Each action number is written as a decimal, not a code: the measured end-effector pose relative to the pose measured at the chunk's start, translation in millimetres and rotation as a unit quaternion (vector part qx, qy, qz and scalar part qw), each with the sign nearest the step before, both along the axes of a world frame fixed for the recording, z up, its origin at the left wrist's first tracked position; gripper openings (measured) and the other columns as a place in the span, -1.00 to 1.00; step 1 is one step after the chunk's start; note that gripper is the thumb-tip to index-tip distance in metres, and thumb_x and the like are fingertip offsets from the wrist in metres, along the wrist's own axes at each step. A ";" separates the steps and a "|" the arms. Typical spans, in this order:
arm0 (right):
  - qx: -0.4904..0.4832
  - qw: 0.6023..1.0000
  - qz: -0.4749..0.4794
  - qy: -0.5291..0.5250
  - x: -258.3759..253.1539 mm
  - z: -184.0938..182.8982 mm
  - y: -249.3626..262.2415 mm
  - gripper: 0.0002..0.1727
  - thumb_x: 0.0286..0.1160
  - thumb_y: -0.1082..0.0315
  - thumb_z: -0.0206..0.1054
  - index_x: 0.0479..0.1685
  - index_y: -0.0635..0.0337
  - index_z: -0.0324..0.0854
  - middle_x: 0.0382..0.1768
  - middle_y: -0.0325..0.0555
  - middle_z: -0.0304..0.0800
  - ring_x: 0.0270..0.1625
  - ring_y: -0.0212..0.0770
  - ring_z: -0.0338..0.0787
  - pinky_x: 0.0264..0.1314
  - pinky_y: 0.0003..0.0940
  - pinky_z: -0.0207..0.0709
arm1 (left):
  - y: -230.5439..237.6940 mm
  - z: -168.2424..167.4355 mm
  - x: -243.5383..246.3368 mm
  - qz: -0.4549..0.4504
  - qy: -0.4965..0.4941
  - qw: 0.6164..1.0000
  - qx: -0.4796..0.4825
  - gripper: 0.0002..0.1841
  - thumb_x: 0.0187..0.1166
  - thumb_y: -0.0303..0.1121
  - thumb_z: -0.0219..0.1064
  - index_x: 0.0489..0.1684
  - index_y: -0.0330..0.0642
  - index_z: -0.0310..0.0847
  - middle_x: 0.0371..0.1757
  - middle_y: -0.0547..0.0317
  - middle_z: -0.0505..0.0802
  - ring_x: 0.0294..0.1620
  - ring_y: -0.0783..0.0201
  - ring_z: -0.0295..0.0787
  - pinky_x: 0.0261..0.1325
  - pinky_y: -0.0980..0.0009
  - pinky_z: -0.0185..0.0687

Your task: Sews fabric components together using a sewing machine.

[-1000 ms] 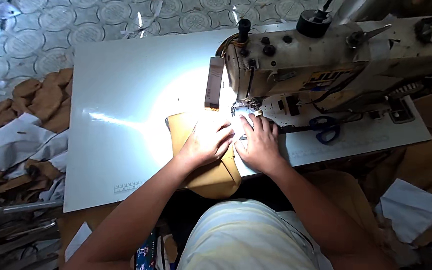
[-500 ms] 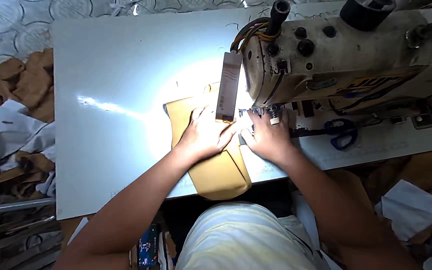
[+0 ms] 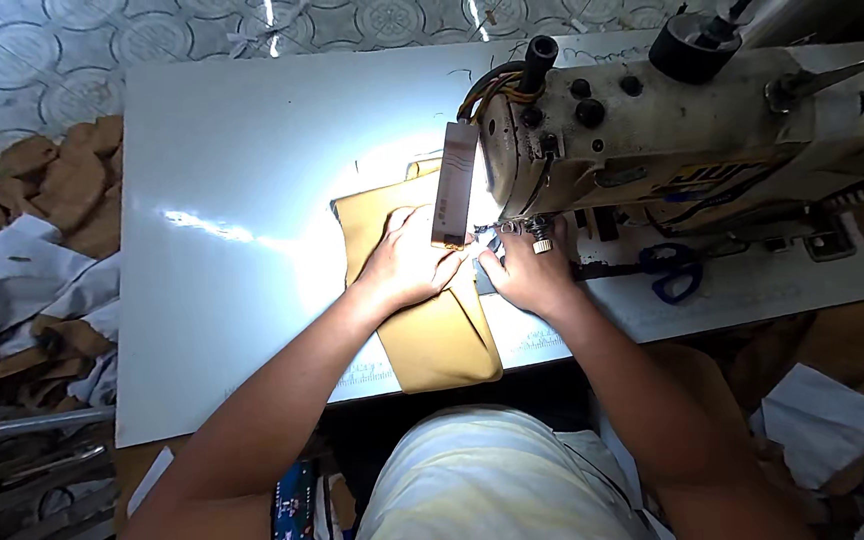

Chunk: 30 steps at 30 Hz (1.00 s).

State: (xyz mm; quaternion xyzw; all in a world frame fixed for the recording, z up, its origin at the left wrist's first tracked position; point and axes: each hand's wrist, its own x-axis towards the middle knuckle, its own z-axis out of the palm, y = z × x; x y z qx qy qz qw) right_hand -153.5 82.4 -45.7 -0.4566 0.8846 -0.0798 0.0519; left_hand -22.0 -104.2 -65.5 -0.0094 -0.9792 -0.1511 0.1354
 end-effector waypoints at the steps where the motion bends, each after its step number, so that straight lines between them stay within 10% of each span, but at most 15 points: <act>1: -0.014 1.000 -0.003 0.004 -0.1 -1.9 0.8 -0.27 0.60 -0.33 -0.12 0.40 -0.07 0.67 0.41 0.06 0.71 0.65 0.16 0.48 0.73 0.46 -0.07 | 0.5 -0.3 0.6 -0.008 0.009 1.000 -0.003 -0.57 0.78 0.03 0.01 0.32 0.27 0.79 0.41 0.28 0.82 0.59 0.18 0.56 0.74 0.01 0.18; 16: -0.067 0.997 -0.043 0.019 5.7 -2.9 6.7 -0.34 0.47 -0.35 0.05 -0.06 -0.02 0.84 0.07 0.06 0.79 0.39 0.16 0.65 0.69 0.40 0.08 | 4.3 9.6 1.5 -0.053 0.011 0.998 -0.027 -0.59 0.79 -0.02 0.02 0.23 0.22 0.82 0.35 0.29 0.82 0.51 0.22 0.61 0.68 0.04 0.27; 30: -0.026 0.999 -0.029 -0.007 6.5 2.9 4.7 -0.31 0.55 -0.33 0.00 0.17 0.00 0.78 0.27 0.08 0.75 0.53 0.15 0.58 0.71 0.41 0.03 | 4.0 9.0 1.4 -0.059 0.023 0.998 -0.003 -0.59 0.75 -0.04 0.03 0.24 0.22 0.82 0.32 0.35 0.83 0.47 0.29 0.61 0.65 0.13 0.29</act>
